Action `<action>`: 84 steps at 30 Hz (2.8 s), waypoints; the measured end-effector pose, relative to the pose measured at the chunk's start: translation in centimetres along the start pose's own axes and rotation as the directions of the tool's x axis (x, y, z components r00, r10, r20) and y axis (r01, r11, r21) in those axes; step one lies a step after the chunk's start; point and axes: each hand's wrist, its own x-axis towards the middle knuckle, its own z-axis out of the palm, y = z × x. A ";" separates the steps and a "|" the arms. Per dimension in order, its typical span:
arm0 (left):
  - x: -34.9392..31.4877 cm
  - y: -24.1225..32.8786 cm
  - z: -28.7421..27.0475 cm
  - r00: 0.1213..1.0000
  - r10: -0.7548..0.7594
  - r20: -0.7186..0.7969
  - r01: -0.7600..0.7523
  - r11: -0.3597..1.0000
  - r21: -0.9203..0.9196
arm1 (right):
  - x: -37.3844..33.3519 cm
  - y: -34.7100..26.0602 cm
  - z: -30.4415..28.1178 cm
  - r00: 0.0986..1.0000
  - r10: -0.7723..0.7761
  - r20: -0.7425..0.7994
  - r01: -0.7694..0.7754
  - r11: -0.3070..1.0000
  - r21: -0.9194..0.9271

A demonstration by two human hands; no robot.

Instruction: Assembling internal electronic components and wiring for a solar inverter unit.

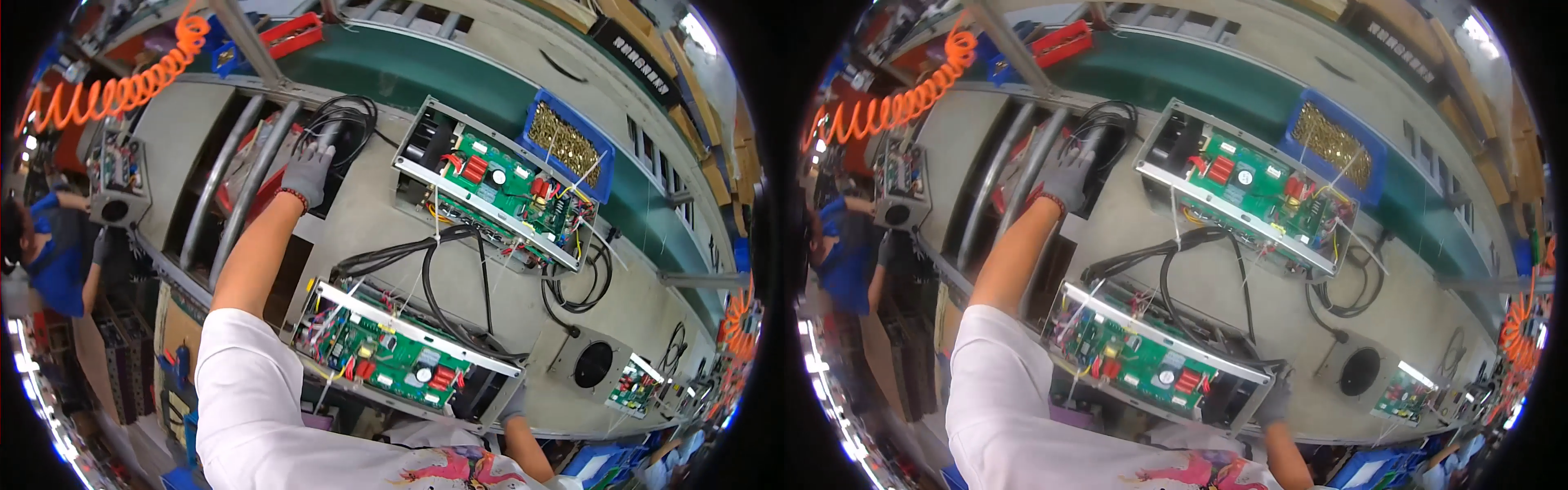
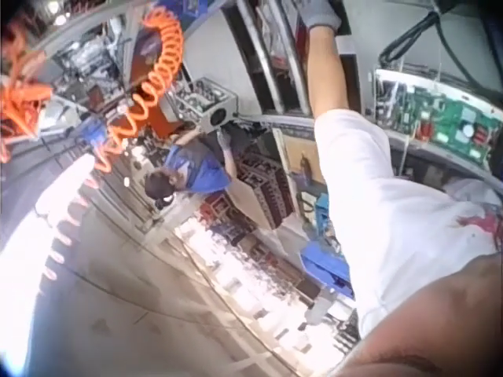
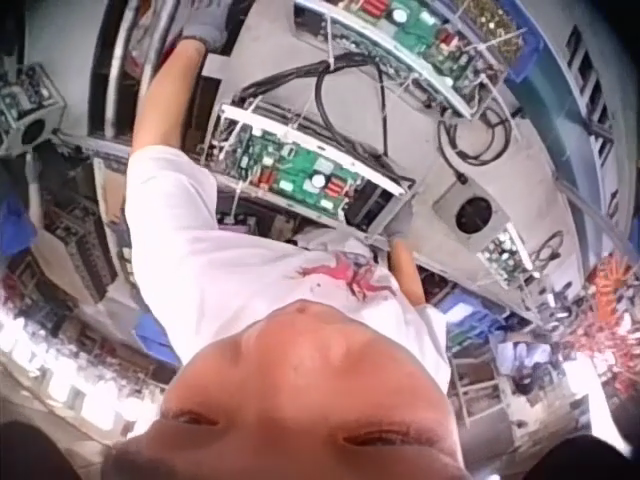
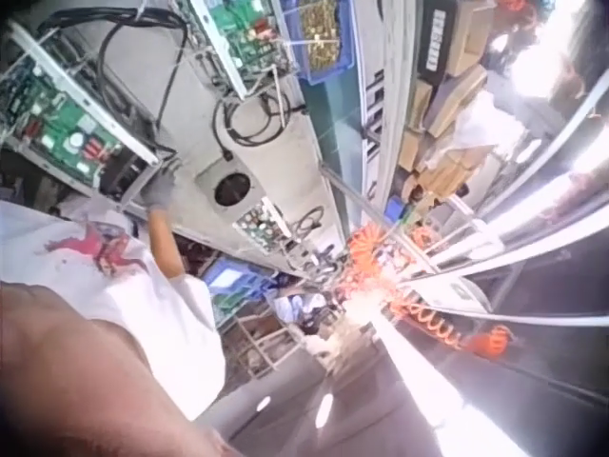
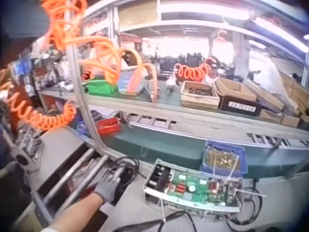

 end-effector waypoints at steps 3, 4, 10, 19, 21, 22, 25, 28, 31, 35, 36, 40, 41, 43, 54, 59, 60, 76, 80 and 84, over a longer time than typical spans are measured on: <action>3.3 -0.2 3.2 0.989 0.036 0.147 -0.024 0.996 -0.083 | 0.0 0.7 0.5 1.000 0.007 0.009 -0.010 0.914 0.406; 4.1 -0.2 3.4 0.963 0.014 0.268 0.020 0.992 -0.124 | -0.1 0.9 0.7 1.000 -0.030 -0.011 0.031 0.878 0.478; 5.5 0.1 0.2 0.947 0.110 0.301 -0.137 0.988 0.068 | -0.3 2.9 1.2 0.995 -0.080 0.052 0.090 0.968 -0.233; 2.7 -0.6 0.2 0.952 -0.083 0.294 0.016 0.975 0.222 | -0.9 0.9 -1.7 0.993 -0.014 0.120 0.036 0.982 -0.184; 2.0 -1.4 0.2 0.953 -0.049 0.299 -0.018 0.976 0.219 | -0.9 -0.1 -2.5 0.997 -0.006 0.076 0.031 0.944 -0.329; 1.9 -1.8 -0.1 0.970 -0.062 0.236 0.002 0.969 0.246 | -0.9 -0.5 -2.9 0.996 -0.005 0.092 0.031 0.958 -0.286; 3.2 -3.2 -2.8 1.000 0.019 0.024 -0.025 0.952 0.305 | -1.1 -1.4 -3.3 0.999 0.019 0.044 -0.004 0.945 -0.326; 3.7 -3.0 -6.1 0.996 0.080 -0.029 -0.069 0.954 0.293 | -1.2 -1.6 -3.0 1.000 -0.010 0.028 0.020 0.917 -0.399; 2.4 -1.4 -8.4 0.999 0.050 -0.015 -0.045 0.970 0.238 | -1.2 -1.5 -2.4 0.995 -0.058 -0.081 0.012 0.880 -0.476; 0.8 -0.8 -9.5 0.999 -0.051 0.018 0.050 0.996 0.081 | -0.8 -1.2 -1.7 0.997 -0.039 -0.067 0.001 0.868 -0.497; 0.6 -1.2 -9.8 0.999 -0.051 0.013 0.051 0.999 0.001 | -0.6 -1.0 -1.6 0.999 -0.023 -0.045 -0.001 0.878 -0.479; 0.2 -3.7 -12.9 0.949 -0.314 0.039 0.278 0.772 -0.571 | 0.1 -0.2 -1.1 0.996 0.086 0.022 -0.072 0.929 -0.363; -0.1 -3.6 -14.0 0.952 -0.307 -0.007 0.260 0.816 -0.517 | 0.2 0.1 -1.1 0.994 0.107 0.024 -0.093 0.938 -0.334; -0.6 -3.5 -17.1 0.918 -0.376 -0.129 0.227 0.762 -0.606 | 0.4 0.5 -1.1 0.986 0.162 0.033 -0.149 0.957 -0.250; -4.4 3.0 -27.2 0.965 -0.261 -0.040 -0.016 0.093 -0.996 | -1.7 -3.5 -4.2 0.991 -0.053 -0.125 0.015 0.959 -0.281; -9.3 8.7 -24.2 0.955 -0.145 -0.259 -0.090 0.690 -0.718 | -2.4 -3.7 -4.8 0.977 -0.103 -0.187 0.051 0.964 -0.261; -10.3 9.5 -23.8 0.985 -0.063 -0.160 -0.052 0.778 -0.627 | -2.6 -3.4 -4.7 0.986 -0.078 -0.146 0.038 0.966 -0.256; -9.6 14.4 -18.2 0.812 -0.026 0.583 0.019 1.000 0.018 | -3.1 -2.3 -3.2 0.954 -0.183 -0.238 0.126 0.964 -0.233; -11.6 11.1 -22.1 0.901 0.034 0.432 0.065 0.975 -0.211 | -3.2 -2.1 -3.6 0.969 -0.171 -0.177 0.130 0.966 -0.223; -13.4 9.3 -21.6 0.832 0.114 0.544 0.162 0.887 -0.433 | -2.9 -1.9 -3.6 0.981 -0.169 -0.097 0.147 0.968 -0.203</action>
